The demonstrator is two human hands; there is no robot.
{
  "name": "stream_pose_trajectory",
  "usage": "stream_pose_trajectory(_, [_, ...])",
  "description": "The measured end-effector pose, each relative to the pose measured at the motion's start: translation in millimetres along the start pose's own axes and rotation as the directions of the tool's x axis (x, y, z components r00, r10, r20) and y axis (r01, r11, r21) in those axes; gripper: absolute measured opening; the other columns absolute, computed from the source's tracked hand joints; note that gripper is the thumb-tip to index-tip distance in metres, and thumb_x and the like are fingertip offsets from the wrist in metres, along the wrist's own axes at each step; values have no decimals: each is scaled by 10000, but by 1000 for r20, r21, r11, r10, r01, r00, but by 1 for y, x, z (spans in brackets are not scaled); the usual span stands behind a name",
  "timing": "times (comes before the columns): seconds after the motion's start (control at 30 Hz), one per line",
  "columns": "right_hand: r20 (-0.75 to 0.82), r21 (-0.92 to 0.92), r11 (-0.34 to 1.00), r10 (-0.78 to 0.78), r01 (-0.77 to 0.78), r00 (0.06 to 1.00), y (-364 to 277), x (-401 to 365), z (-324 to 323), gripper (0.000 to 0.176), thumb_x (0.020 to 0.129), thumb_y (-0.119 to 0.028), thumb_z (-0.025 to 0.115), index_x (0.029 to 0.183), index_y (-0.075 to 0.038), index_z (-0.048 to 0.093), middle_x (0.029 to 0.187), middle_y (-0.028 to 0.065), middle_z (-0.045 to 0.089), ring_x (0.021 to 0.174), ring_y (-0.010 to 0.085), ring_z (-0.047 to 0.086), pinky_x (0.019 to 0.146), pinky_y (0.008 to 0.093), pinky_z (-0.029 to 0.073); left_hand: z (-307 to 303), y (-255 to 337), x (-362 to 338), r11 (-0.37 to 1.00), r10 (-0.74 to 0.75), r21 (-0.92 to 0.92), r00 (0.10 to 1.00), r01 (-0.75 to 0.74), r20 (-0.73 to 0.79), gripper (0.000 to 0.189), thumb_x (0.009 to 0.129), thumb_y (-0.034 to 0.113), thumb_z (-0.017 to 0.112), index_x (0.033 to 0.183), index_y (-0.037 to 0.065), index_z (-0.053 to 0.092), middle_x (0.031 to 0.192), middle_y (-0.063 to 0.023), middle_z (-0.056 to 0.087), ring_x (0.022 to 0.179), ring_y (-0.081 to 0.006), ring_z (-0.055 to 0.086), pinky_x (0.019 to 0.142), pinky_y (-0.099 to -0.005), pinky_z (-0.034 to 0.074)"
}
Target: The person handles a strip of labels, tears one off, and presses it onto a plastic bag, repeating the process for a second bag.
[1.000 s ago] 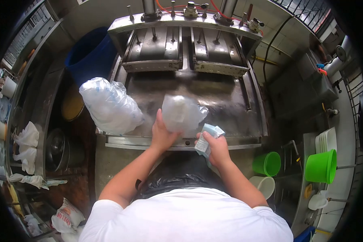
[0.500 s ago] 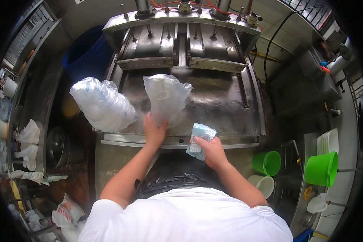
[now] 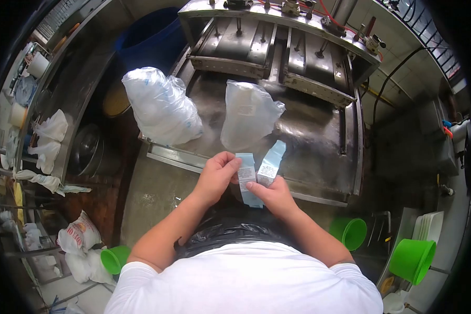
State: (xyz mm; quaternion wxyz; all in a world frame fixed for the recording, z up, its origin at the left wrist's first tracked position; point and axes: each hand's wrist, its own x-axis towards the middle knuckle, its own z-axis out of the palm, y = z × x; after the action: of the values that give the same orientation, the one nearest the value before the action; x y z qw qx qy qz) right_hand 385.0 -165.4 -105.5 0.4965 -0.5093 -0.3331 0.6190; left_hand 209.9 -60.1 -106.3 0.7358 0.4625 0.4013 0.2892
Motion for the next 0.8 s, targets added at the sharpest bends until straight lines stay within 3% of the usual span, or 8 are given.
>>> stream_pose_trajectory(0.2, [-81,1,998,-63,63,995,-8,1,12,250,982,-154,723,1176,3,726,1051,17,730,946,109,658,855,302,530,-13,0,1,998,-53,-41,999,53,10,185,1030,197,666,1044,14,642,902,-58,674,782,-122,637,698,-291,532])
stream_pose_trajectory(0.23, [-89,-2,998,-67,67,994,-7,2,14,250,982,-154,723,1176,3,726,1051,17,730,946,109,658,855,302,530,-10,5,-3,937,218,299,971,-180,-101,170,1004,170,683,1052,10,647,931,-90,677,805,-175,650,723,-329,539])
stream_pose_trajectory(0.3, [-167,-11,995,-97,96,981,-6,5,19,248,982,-162,723,1169,1,728,1025,4,721,921,101,650,827,295,526,-10,23,-8,713,497,614,862,-338,-102,165,978,142,699,1060,7,652,960,-122,679,829,-228,663,749,-368,545])
stream_pose_trajectory(0.37, [-180,-15,993,-115,114,977,-7,7,23,246,982,-161,723,1169,-1,729,1027,3,721,922,101,651,827,293,526,-18,42,-10,191,712,706,591,-682,378,196,919,91,744,1084,13,672,984,-139,686,913,-297,668,816,-402,544])
stream_pose_trajectory(0.6, [-287,-19,999,-54,51,956,-25,7,49,247,983,-152,720,1182,-6,726,1029,12,721,923,105,652,826,297,527,-63,33,-9,433,576,711,777,-554,255,144,932,65,716,1066,20,687,1006,-168,689,955,-354,669,835,-404,542])
stream_pose_trajectory(0.7, [-302,-30,998,-57,50,952,-18,11,51,257,976,-160,731,1186,-13,711,1052,22,716,935,114,653,840,308,526,-91,69,-12,231,779,852,614,-469,127,261,973,147,716,1188,13,653,1050,-165,679,961,-342,661,860,-401,539])
stream_pose_trajectory(0.77, [-316,-37,999,-49,40,948,-9,15,51,269,974,-162,735,1199,-18,701,1076,30,715,956,123,659,862,314,527,-105,119,-5,-135,961,949,194,-284,194,397,964,218,748,1253,-25,629,1112,-187,665,1000,-332,650,910,-403,525])
stream_pose_trajectory(0.8, [-316,-37,999,-50,40,947,-5,17,53,269,974,-162,735,1199,-18,701,1076,30,715,956,123,659,862,314,527,-110,138,1,-126,981,966,117,-227,156,464,952,257,767,1262,-55,620,1170,-211,655,1046,-334,646,938,-397,517])
